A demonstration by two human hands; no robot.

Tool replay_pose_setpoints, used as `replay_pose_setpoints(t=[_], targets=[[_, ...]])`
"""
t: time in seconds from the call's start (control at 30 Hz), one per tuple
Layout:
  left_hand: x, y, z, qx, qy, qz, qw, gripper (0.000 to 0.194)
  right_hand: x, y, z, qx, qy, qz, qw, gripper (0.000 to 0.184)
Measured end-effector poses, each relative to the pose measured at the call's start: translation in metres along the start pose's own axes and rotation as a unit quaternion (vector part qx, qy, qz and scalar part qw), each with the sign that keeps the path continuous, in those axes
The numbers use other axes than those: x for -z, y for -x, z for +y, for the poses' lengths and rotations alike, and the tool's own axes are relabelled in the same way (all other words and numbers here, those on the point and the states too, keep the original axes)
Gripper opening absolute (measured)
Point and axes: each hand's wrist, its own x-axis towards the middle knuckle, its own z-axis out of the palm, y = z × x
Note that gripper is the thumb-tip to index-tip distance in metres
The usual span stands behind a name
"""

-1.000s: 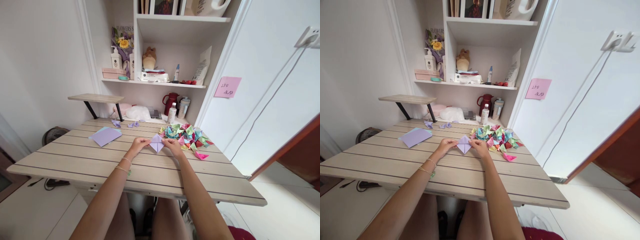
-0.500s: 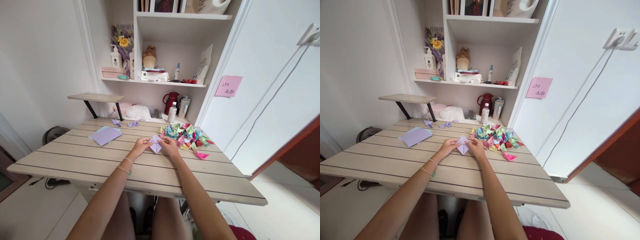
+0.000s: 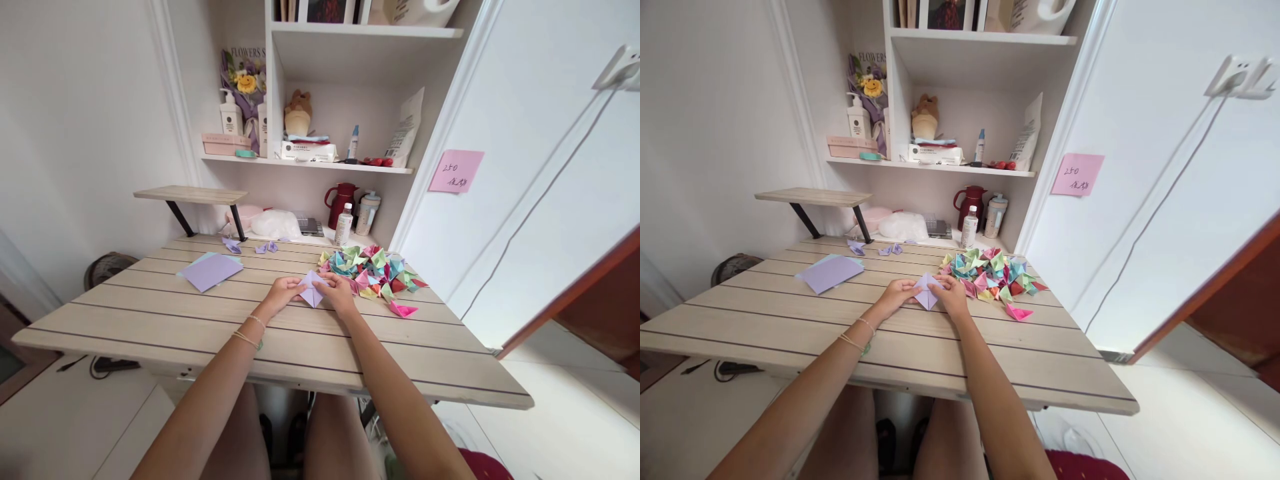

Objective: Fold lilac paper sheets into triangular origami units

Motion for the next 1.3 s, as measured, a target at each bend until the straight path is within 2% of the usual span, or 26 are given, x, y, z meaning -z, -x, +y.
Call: replay_pose_setpoints(t=[0.37, 0.87, 1.3], targets=[[-0.0012, 0.0010, 0.0008, 0.004, -0.002, 0.015, 1.000, 0.027, 0.0001, 0.0005, 0.0008, 0.000, 0.007, -0.002, 1.000, 0.050], [-0.0035, 0.0032, 0.0005, -0.007, -0.043, 0.014, 0.999, 0.029, -0.0019, 0.0023, 0.0006, -0.001, 0.030, -0.028, 0.999, 0.048], [-0.0046, 0.0045, 0.0021, -0.012, -0.040, 0.000, 0.999, 0.030, -0.0019, 0.0034, -0.0010, -0.001, 0.037, -0.020, 0.999, 0.050]])
